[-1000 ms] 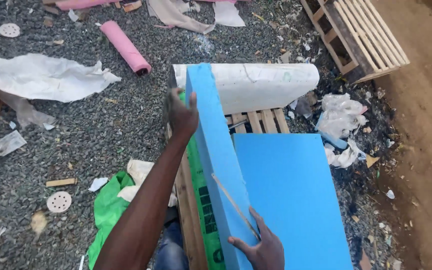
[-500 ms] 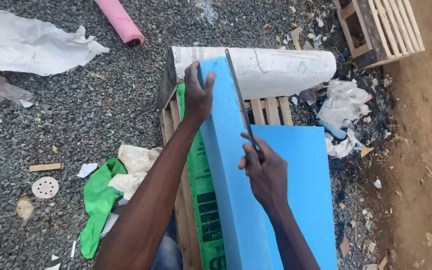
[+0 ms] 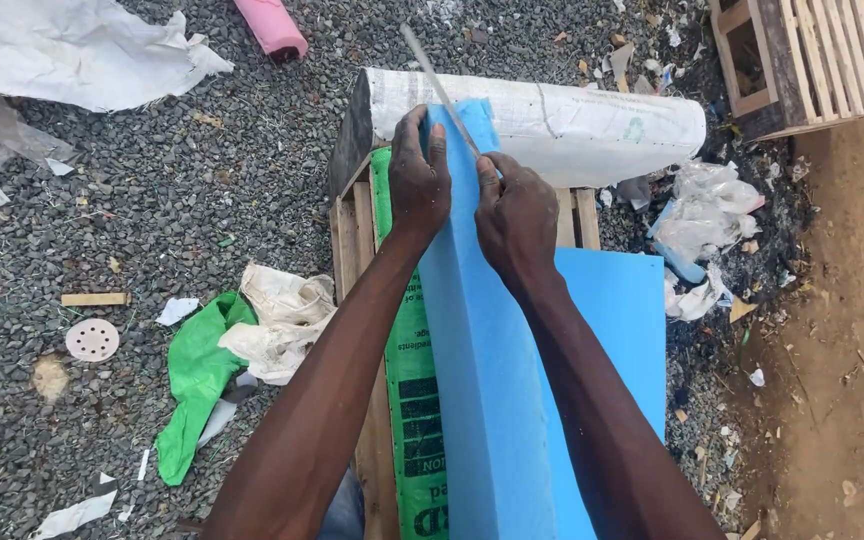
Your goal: The person cuts a large blue foam board using a knife. They score the foam along a straight line and then snap it apart to separate the pieces.
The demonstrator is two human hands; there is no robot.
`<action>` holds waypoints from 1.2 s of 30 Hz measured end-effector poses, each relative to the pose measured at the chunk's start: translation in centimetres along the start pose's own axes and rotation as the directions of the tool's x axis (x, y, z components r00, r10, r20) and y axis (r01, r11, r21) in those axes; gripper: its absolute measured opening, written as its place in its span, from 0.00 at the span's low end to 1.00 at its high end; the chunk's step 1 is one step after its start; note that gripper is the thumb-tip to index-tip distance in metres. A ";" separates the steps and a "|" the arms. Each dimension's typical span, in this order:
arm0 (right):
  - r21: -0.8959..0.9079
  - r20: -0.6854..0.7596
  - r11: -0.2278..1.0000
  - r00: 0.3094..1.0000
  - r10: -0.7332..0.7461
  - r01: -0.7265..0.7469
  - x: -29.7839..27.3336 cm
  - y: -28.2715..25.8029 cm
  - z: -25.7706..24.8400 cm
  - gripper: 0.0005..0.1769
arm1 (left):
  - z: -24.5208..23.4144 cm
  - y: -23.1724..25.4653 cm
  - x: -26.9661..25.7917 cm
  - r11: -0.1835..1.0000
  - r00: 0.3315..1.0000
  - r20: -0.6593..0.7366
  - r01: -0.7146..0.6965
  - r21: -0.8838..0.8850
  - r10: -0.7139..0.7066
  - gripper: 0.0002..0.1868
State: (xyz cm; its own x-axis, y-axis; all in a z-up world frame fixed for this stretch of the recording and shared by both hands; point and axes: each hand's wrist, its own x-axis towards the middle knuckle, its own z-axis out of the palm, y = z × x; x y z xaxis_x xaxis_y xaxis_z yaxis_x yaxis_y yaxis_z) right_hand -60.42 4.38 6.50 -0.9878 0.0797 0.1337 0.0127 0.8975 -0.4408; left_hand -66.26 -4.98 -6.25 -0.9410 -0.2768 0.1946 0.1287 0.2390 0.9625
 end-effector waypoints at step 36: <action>-0.277 0.187 0.958 0.982 -0.019 0.071 -4.9 0.4 -0.1 0.11 | -0.7 3.2 1.0 0.997 0.977 -0.198 -0.079 -0.008 0.076 0.04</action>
State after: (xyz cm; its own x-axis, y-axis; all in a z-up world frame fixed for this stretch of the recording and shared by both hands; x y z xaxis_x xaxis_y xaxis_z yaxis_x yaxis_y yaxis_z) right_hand -55.55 4.40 5.72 -0.9994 -0.0202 -0.0265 -0.0155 0.9858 -0.1671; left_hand -66.52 -5.17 -2.83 -0.8476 -0.4369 0.3011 0.2054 0.2531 0.9454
